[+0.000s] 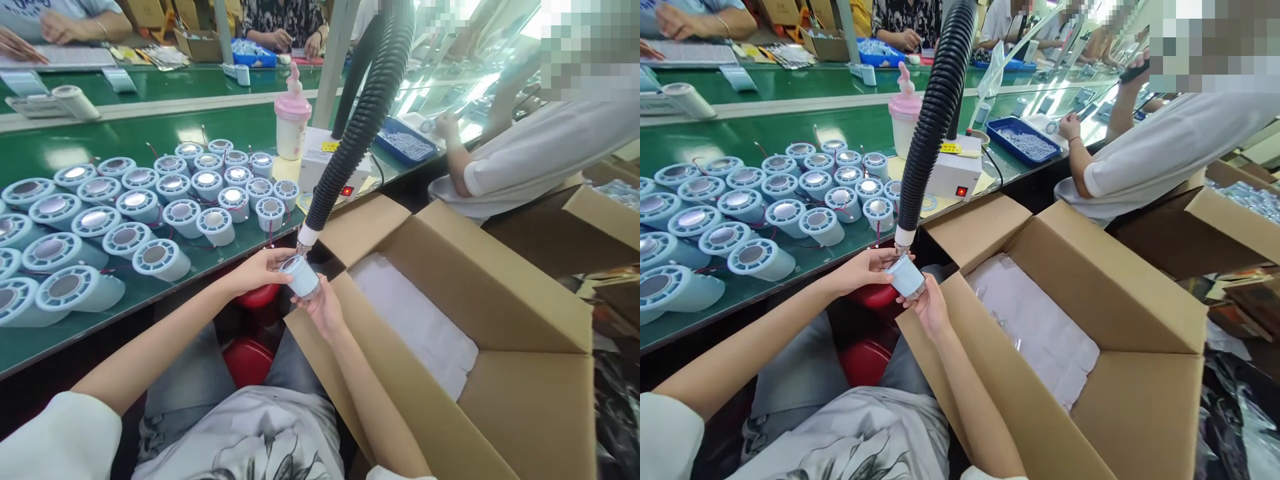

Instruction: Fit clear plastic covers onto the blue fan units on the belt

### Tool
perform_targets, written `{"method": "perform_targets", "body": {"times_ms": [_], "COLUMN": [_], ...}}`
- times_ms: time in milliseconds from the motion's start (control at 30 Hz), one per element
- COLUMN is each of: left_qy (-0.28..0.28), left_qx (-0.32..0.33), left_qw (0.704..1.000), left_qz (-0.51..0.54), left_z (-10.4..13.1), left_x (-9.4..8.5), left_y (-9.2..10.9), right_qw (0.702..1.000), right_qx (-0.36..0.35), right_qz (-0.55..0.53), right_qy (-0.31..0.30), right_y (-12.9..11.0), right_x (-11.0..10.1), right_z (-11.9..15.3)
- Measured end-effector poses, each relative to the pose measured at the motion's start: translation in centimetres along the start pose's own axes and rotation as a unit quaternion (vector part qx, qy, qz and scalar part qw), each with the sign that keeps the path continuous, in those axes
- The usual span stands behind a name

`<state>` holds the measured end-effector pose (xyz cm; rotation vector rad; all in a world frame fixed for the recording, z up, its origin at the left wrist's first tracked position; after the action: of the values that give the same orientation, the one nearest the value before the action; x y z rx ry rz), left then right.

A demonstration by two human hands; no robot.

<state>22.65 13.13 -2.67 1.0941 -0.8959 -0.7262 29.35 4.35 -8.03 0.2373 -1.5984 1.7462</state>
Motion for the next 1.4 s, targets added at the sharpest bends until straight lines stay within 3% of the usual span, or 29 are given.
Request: {"method": "perform_targets", "body": {"times_ms": [233,467,700,933,1067,1233,1400], "left_qy": [0.006,-0.031,-0.030,0.010,0.026,0.012,-0.014], "left_qx": [-0.002,0.068,0.084,0.083,0.080,0.044,0.009], "left_qw": [1.000,0.996,0.993,0.994,0.994,0.998,0.997], "left_qz": [-0.022,-0.049,-0.075,-0.072,-0.063,-0.044,-0.082], "left_z": [2.7,8.5,13.1,16.1,14.3,6.6,0.7], "left_x": [-0.8,1.4,2.7,1.8,0.4,-0.4,0.2], "left_y": [0.3,2.2,3.6,3.8,3.5,2.1,1.5], "right_qw": [0.999,0.988,0.972,0.972,0.985,0.999,0.998], "right_qx": [0.016,0.047,0.076,0.065,0.053,0.001,-0.034], "right_qz": [0.026,0.113,0.176,0.186,0.138,0.035,-0.010], "right_qy": [-0.031,-0.090,-0.138,-0.130,-0.089,0.010,0.046], "right_y": [-0.4,-2.4,-3.8,-2.8,-1.2,0.3,0.3], "right_x": [1.3,4.2,7.8,9.0,7.8,3.5,0.5], "right_z": [0.3,4.2,8.1,9.0,7.2,3.2,0.2]}}
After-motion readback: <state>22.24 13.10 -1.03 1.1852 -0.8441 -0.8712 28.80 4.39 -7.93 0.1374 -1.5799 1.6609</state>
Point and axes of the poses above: each hand's wrist, its own z-axis away from the middle knuckle, its own x-axis out of the palm, y = z × x, the point moved 9 cm from there along -z, towards the middle knuckle, and after that the axes turned 4 degrees about -x, right-handed, at the moved point
